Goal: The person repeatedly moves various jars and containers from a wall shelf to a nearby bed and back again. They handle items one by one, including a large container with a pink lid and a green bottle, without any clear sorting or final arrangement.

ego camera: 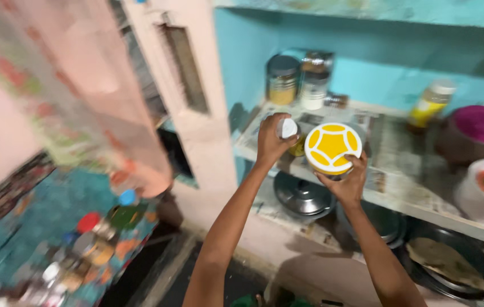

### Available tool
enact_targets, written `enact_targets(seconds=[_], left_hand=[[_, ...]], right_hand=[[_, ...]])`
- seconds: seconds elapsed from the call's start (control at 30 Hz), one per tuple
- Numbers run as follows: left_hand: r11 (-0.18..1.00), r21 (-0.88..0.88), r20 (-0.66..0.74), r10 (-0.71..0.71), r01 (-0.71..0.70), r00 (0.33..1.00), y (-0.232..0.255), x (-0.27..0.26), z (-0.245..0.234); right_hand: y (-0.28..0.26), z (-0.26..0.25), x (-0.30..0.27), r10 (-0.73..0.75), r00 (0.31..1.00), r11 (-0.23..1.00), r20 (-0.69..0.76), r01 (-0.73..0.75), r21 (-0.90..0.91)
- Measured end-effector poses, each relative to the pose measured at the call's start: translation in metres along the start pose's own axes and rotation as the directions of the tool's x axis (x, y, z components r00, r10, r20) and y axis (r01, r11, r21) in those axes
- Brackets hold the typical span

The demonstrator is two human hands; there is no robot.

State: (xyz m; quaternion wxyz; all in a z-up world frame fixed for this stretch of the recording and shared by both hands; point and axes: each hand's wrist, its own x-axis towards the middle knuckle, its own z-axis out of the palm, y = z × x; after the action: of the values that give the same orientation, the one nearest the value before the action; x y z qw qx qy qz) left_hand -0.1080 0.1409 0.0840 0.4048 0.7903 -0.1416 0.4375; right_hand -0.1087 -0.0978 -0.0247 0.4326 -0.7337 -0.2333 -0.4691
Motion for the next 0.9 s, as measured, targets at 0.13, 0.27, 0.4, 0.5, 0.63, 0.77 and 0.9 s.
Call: enact_targets(seconds=[0.13, 0.27, 0.4, 0.5, 0.63, 0.77, 0.9], left_hand=[[0.996, 0.065, -0.033, -0.058, 0.060, 0.998, -0.006, -0.012, -0.075], [0.968, 0.145, -0.058, -0.199, 0.205, 0.978, -0.014, -0.026, -0.150], [0.948, 0.189, -0.120, -0.237, 0.257, 0.964, -0.029, -0.049, -0.233], [0.923, 0.324, -0.208, -0.145, 0.208, 0.967, -0.039, -0.080, -0.297], [0.854, 0.428, -0.185, -0.238, 0.297, 0.953, -0.049, -0.136, -0.396], [0.742, 0.520, -0.256, -0.337, 0.423, 0.906, -0.049, -0.209, -0.504], [0.598, 0.596, -0.385, -0.372, 0.535, 0.845, -0.044, -0.287, -0.579]], right_hand=[[-0.041, 0.044, -0.011, 0.011, 1.000, 0.987, 0.017, -0.013, 0.159], [-0.092, 0.087, -0.017, -0.040, 0.998, 0.941, 0.050, 0.021, 0.339], [-0.152, 0.139, -0.028, -0.066, 0.991, 0.922, 0.116, 0.016, 0.386], [-0.202, 0.179, -0.042, -0.095, 0.977, 0.874, 0.193, -0.011, 0.486], [-0.277, 0.231, -0.074, -0.154, 0.944, 0.795, 0.292, -0.057, 0.604], [-0.356, 0.264, -0.122, -0.222, 0.898, 0.730, 0.379, -0.105, 0.676], [-0.408, 0.302, -0.172, -0.285, 0.844, 0.688, 0.454, -0.149, 0.710]])
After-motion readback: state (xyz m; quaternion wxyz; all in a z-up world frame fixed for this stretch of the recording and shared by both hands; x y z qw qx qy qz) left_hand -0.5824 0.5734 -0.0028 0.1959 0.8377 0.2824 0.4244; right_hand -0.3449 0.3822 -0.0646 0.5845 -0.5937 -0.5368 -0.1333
